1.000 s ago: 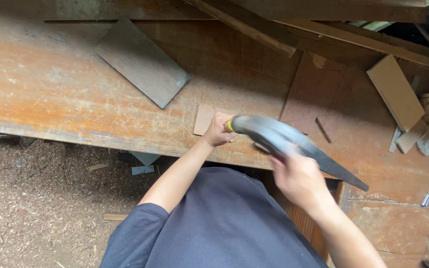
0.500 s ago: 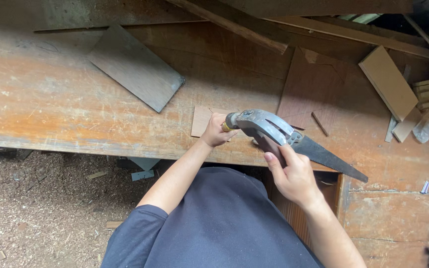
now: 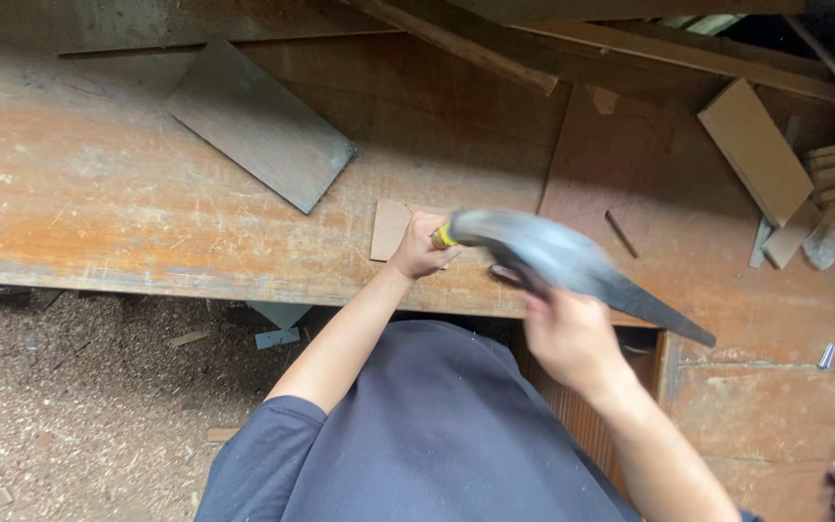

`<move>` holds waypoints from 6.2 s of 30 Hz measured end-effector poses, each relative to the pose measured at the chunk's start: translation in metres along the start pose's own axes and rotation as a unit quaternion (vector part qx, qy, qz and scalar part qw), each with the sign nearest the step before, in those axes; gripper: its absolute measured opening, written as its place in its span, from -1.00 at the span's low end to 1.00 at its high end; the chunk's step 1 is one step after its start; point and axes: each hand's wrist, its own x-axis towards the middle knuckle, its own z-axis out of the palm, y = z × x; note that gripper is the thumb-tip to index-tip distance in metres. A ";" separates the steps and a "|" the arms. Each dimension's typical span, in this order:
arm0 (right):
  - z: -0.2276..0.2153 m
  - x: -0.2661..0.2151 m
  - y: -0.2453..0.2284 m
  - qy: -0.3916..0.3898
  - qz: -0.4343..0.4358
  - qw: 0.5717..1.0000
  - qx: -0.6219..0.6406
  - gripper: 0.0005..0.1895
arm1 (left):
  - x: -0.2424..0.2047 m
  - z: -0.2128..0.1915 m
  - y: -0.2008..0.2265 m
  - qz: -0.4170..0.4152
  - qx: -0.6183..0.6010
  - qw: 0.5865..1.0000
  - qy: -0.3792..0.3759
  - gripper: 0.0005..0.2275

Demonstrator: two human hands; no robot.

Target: The person uses a chisel and hammer to carve a small wooden piece on a workbench. They repeatedly position the chisel and strike it with the hammer to remove wood shavings, gradually shaping the piece.

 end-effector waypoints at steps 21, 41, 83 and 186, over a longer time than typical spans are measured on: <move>-0.057 -0.057 0.001 0.117 -0.055 0.865 0.485 -0.59 | 0.001 0.004 -0.002 0.011 -0.010 1.000 -0.018 -0.90; 0.010 -0.001 0.005 0.002 0.037 0.999 0.017 -0.72 | 0.001 0.006 -0.015 0.070 -0.028 0.997 -0.004 -0.91; 0.045 -0.017 0.052 0.009 0.267 0.949 0.168 -0.73 | 0.017 -0.023 -0.064 -0.129 -0.167 0.971 0.112 -0.81; 0.106 0.000 0.137 -0.195 0.265 0.941 -0.078 -0.62 | 0.007 -0.018 -0.043 -0.150 -0.239 0.957 0.061 -0.83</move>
